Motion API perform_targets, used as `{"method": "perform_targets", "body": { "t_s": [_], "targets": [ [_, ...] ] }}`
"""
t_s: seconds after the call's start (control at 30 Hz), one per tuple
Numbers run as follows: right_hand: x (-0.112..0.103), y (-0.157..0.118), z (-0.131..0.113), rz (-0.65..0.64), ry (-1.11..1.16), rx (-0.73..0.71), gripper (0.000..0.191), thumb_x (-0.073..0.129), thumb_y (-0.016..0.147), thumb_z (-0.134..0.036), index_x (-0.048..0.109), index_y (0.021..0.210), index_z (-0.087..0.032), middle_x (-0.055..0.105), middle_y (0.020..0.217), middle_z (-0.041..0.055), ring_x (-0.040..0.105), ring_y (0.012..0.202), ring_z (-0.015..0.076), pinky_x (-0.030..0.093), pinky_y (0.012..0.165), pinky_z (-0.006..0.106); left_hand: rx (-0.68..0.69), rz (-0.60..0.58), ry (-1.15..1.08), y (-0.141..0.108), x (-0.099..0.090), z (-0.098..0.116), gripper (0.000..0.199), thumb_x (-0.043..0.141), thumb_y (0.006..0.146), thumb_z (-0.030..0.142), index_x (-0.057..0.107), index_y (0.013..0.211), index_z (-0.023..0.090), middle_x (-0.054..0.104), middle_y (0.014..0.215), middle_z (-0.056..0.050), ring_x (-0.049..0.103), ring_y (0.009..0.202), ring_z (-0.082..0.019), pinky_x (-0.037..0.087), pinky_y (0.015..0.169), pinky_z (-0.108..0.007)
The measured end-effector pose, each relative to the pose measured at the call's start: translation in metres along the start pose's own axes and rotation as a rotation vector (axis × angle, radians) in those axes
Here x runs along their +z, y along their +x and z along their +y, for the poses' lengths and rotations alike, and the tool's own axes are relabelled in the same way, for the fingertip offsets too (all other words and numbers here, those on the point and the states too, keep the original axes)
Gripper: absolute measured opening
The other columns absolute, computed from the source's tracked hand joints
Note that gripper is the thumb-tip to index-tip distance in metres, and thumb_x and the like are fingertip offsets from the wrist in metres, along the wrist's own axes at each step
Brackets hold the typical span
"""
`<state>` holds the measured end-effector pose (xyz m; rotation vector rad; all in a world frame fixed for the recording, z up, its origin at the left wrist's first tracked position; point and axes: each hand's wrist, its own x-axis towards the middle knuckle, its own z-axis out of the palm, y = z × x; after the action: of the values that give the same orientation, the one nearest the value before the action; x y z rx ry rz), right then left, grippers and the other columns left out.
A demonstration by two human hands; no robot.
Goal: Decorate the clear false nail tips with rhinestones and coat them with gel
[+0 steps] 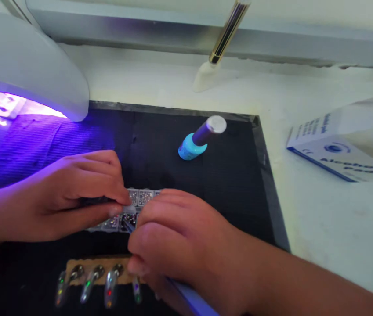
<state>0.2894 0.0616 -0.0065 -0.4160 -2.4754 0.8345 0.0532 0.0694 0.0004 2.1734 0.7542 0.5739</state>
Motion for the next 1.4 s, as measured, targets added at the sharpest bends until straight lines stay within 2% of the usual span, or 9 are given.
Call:
{"method": "perform_targets", "body": {
  "t_s": [0.17, 0.43, 0.9, 1.1, 1.27, 1.4],
  "targets": [
    [0.0016, -0.0016, 0.0013, 0.018, 0.029, -0.026, 0.012, 0.045, 0.097, -0.019, 0.056, 0.094, -0.016, 0.062, 0.076, 0.0032, 0.062, 0.072, 0.0139, 0.053, 0.072, 0.031, 0.009, 0.001, -0.004, -0.0004, 0.0004, -0.0005, 0.013, 0.055, 0.094, 0.015, 0.066, 0.086, 0.014, 0.064, 0.073, 0.002, 0.055, 0.070, -0.010, 0.041, 0.078, -0.025],
    [0.0004, -0.0006, 0.0016, 0.029, 0.035, -0.025, 0.011, 0.045, 0.097, -0.018, 0.056, 0.095, -0.017, 0.059, 0.073, 0.0026, 0.062, 0.073, 0.0152, 0.055, 0.076, 0.032, -0.001, -0.027, 0.009, 0.0020, -0.0028, 0.0013, 0.014, 0.055, 0.094, 0.014, 0.066, 0.085, 0.013, 0.064, 0.072, 0.002, 0.055, 0.070, -0.010, 0.041, 0.078, -0.025],
    [0.0002, -0.0008, 0.0010, 0.030, 0.030, -0.012, 0.009, 0.046, 0.096, -0.019, 0.054, 0.096, -0.020, 0.062, 0.071, 0.0028, 0.062, 0.068, 0.0162, 0.053, 0.068, 0.032, -0.003, -0.012, -0.001, 0.0008, -0.0009, -0.0001, 0.014, 0.055, 0.093, 0.015, 0.066, 0.086, 0.014, 0.064, 0.072, 0.002, 0.055, 0.071, -0.010, 0.041, 0.078, -0.025],
    [0.0008, -0.0016, 0.0025, 0.045, 0.045, -0.021, 0.011, 0.045, 0.097, -0.019, 0.056, 0.096, -0.018, 0.060, 0.073, 0.0029, 0.059, 0.068, 0.0148, 0.054, 0.074, 0.031, -0.003, -0.007, -0.003, 0.0014, -0.0008, -0.0001, 0.015, 0.055, 0.094, 0.015, 0.066, 0.084, 0.013, 0.063, 0.071, 0.002, 0.054, 0.069, -0.010, 0.041, 0.078, -0.025],
    [-0.0008, -0.0012, 0.0025, 0.066, 0.113, -0.005, 0.012, 0.045, 0.099, -0.020, 0.056, 0.094, -0.017, 0.063, 0.077, 0.0036, 0.063, 0.075, 0.0143, 0.053, 0.079, 0.030, 0.013, 0.002, -0.008, 0.0005, -0.0023, 0.0012, 0.012, 0.056, 0.093, 0.014, 0.066, 0.085, 0.013, 0.064, 0.071, 0.002, 0.055, 0.070, -0.010, 0.041, 0.079, -0.025],
    [-0.0021, -0.0004, 0.0014, 0.020, 0.086, 0.041, 0.007, 0.048, 0.098, -0.020, 0.054, 0.094, -0.019, 0.064, 0.079, 0.0029, 0.063, 0.077, 0.0137, 0.053, 0.080, 0.029, 0.010, -0.017, -0.002, 0.0007, -0.0040, 0.0025, 0.011, 0.057, 0.092, 0.012, 0.067, 0.086, 0.011, 0.066, 0.073, 0.001, 0.057, 0.072, -0.010, 0.042, 0.080, -0.024]
  ]
}}
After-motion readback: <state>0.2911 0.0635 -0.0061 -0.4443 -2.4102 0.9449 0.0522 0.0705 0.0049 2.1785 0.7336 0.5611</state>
